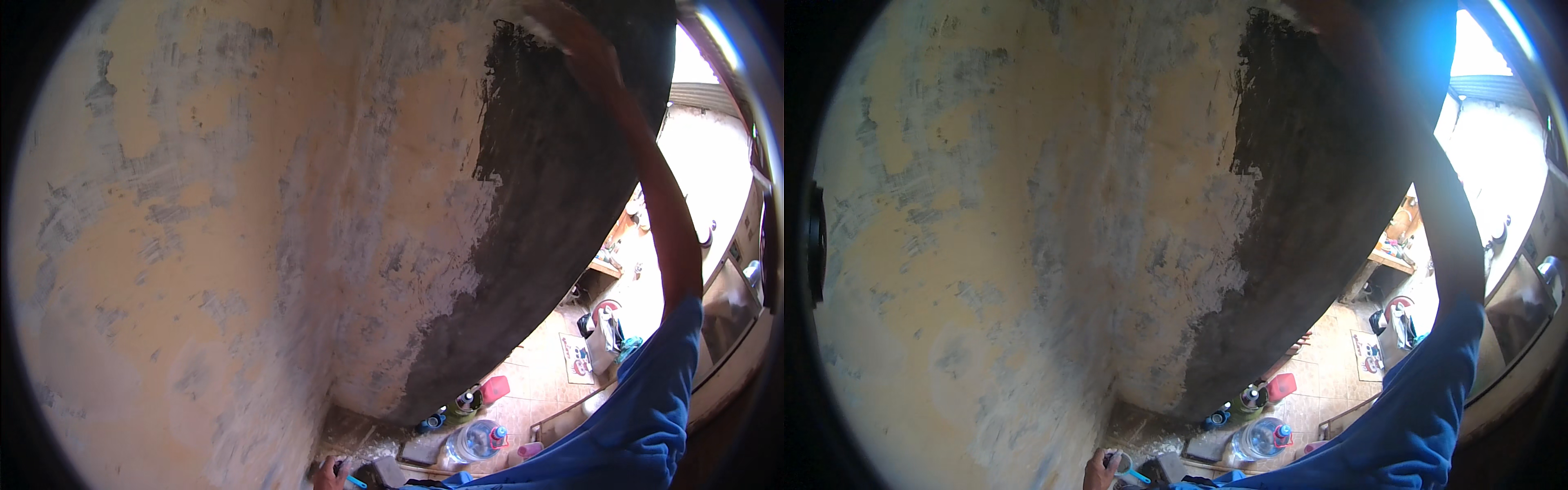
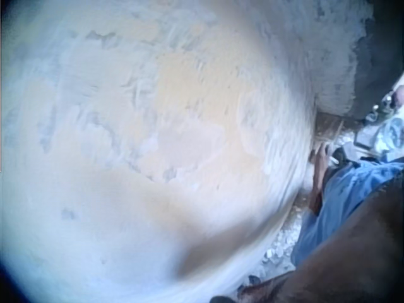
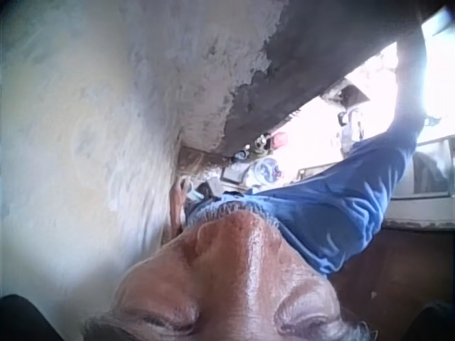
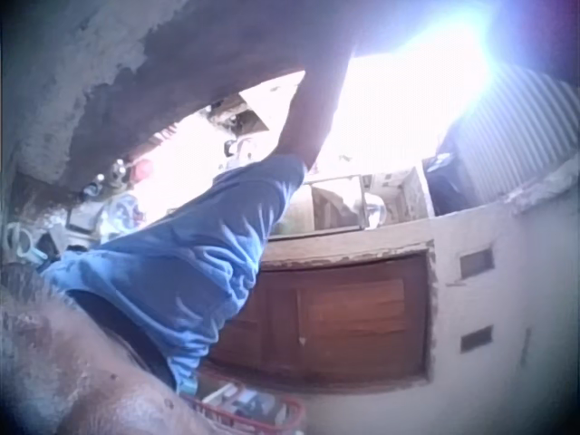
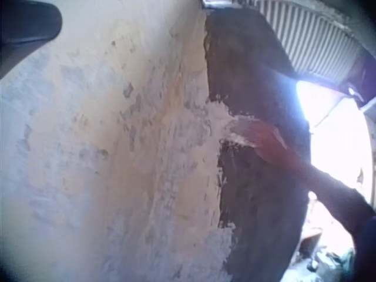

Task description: The person applies plaster to a wall using a scraper and a small board, scooping the material from a bucket on the floor. The person spreads the plaster over the wall surface with repeated strokes.

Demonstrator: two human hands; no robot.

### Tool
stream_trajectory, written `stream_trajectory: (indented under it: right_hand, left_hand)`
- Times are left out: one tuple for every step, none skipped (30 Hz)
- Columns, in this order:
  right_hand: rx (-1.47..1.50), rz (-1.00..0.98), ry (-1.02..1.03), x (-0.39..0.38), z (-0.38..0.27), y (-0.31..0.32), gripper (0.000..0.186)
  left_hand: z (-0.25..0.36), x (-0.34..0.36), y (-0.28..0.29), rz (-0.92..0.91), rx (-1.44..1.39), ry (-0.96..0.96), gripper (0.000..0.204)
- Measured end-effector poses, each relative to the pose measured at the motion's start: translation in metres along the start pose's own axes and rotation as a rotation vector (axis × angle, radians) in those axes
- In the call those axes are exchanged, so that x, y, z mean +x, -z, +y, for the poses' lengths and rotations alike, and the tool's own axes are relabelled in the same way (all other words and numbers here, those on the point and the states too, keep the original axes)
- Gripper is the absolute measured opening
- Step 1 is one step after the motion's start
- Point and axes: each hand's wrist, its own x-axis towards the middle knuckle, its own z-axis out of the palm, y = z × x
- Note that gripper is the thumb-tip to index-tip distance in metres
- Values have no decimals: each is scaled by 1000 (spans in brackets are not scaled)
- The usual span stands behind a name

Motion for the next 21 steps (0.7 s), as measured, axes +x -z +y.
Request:
stream_trajectory:
  right_hand:
    - [225, 40, -290, -18, -19, 9, 26]
    - [463, -16, -392, -35, -38, 18, 26]
    - [690, -51, -513, -52, -56, 28, 26]
    - [928, -159, -625, -71, -79, 32, 27]
    - [1192, -176, -606, -89, -99, 37, 28]
    - [1454, -161, -765, -110, -126, 42, 29]
    - [1714, -140, -923, -127, -152, 47, 30]
    - [1910, -159, -1032, -137, -169, 51, 30]
    - [1935, -125, -1106, -144, -186, 55, 31]
    - [1892, -132, -1120, -146, -196, 59, 31]
    - [1855, -154, -1174, -146, -205, 62, 31]
    - [1840, -168, -1183, -144, -211, 67, 29]
    - [1754, -195, -1058, -141, -216, 72, 29]
    - [1671, -248, -990, -137, -220, 76, 28]
    - [1656, -252, -868, -135, -224, 80, 28]
    - [1507, -274, -807, -135, -228, 82, 29]
    - [1425, -245, -694, -136, -231, 84, 30]
    - [1368, -218, -582, -140, -236, 83, 32]
    - [1255, -164, -500, -146, -240, 81, 33]
    - [1164, -112, -418, -152, -244, 77, 35]
    - [1072, -61, -342, -159, -246, 72, 36]
  left_hand:
    - [22, 5, 5, 49, -80, -67, 27]
    - [47, 14, 8, 3, -396, 40, 22]
    - [77, 27, 14, -44, -710, 149, 19]
    - [108, 40, 22, -80, -871, 175, 15]
    - [142, 48, 31, -117, -1021, 213, 15]
    - [175, 57, 39, -146, -1082, 158, 16]
    - [208, 67, 47, -172, -1134, 97, 17]
    - [238, 74, 57, -187, -1148, 72, 19]
    - [264, 78, 68, -193, -1159, 40, 22]
    - [287, 79, 79, -232, -1170, 26, 22]
    - [304, 81, 86, -263, -1186, 1, 21]
    - [319, 82, 94, -288, -1205, -21, 21]
    - [330, 82, 100, -307, -1203, -10, 21]
    - [337, 81, 105, -321, -1204, 5, 21]
    - [340, 80, 107, -335, -1208, 23, 21]
    - [342, 79, 108, -336, -1223, 10, 22]
    - [341, 78, 108, -337, -1237, -4, 23]
    - [338, 77, 106, -337, -1252, -18, 24]
    - [334, 76, 105, -321, -1229, -69, 23]
    - [330, 76, 102, -306, -1205, -123, 22]
    - [326, 76, 100, -294, -1179, -175, 22]
